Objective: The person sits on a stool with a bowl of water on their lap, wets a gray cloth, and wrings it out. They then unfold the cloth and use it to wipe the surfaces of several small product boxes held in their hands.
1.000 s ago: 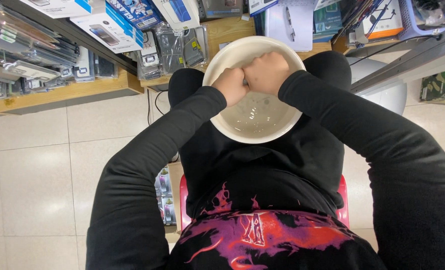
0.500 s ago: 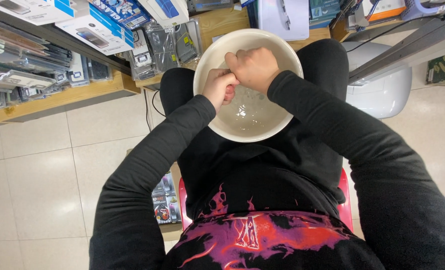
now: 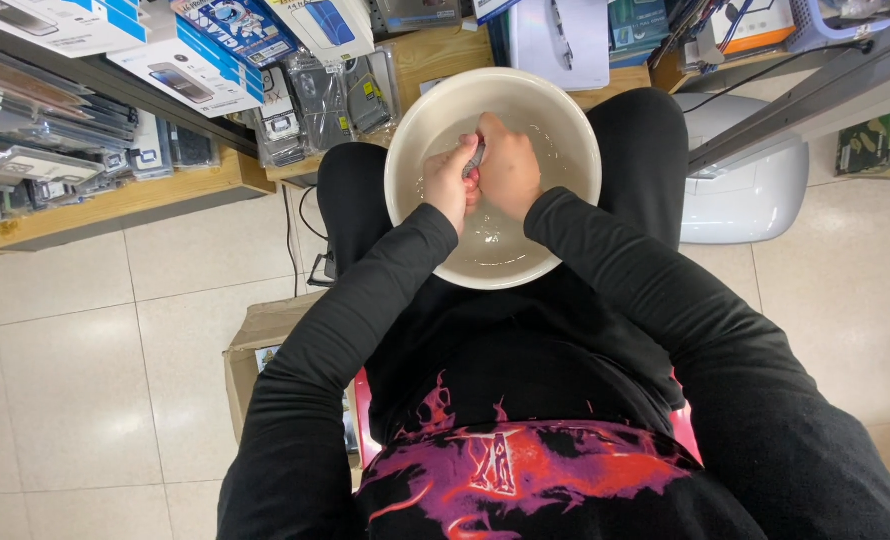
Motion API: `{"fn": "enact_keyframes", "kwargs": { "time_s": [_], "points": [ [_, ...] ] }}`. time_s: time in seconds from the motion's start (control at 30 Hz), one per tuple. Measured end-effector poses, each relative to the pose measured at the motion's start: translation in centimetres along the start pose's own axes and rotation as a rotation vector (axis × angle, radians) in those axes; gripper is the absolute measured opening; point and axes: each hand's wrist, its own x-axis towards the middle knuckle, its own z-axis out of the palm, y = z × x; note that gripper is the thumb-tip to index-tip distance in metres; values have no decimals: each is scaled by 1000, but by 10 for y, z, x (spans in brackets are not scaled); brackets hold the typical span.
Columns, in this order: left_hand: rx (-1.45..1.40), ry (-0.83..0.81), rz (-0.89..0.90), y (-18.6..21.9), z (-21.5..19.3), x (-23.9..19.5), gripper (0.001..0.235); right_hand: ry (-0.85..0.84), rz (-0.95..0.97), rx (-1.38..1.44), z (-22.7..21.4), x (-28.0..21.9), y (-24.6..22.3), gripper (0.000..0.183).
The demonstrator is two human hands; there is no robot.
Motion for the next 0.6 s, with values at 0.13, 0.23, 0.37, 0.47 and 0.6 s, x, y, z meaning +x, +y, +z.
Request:
{"fn": "enact_keyframes", "kwargs": {
  "time_s": [0.13,0.23,0.37,0.47,0.6],
  "points": [
    [-41,26,0,0,4,-1,42,-43,181,150,-2,1,-7,13],
    [-29,42,44,-2,7,3,42,-65,349,239,0,3,-3,17],
    [-79,5,86,-14,6,8,44,12,458,399,11,-4,7,17],
    [-66,-35,133,-19,6,12,43,40,522,489,18,-9,9,19],
    [-66,-74,205,-23,1,15,37,98,627,678,44,-13,29,21]
  ]
}}
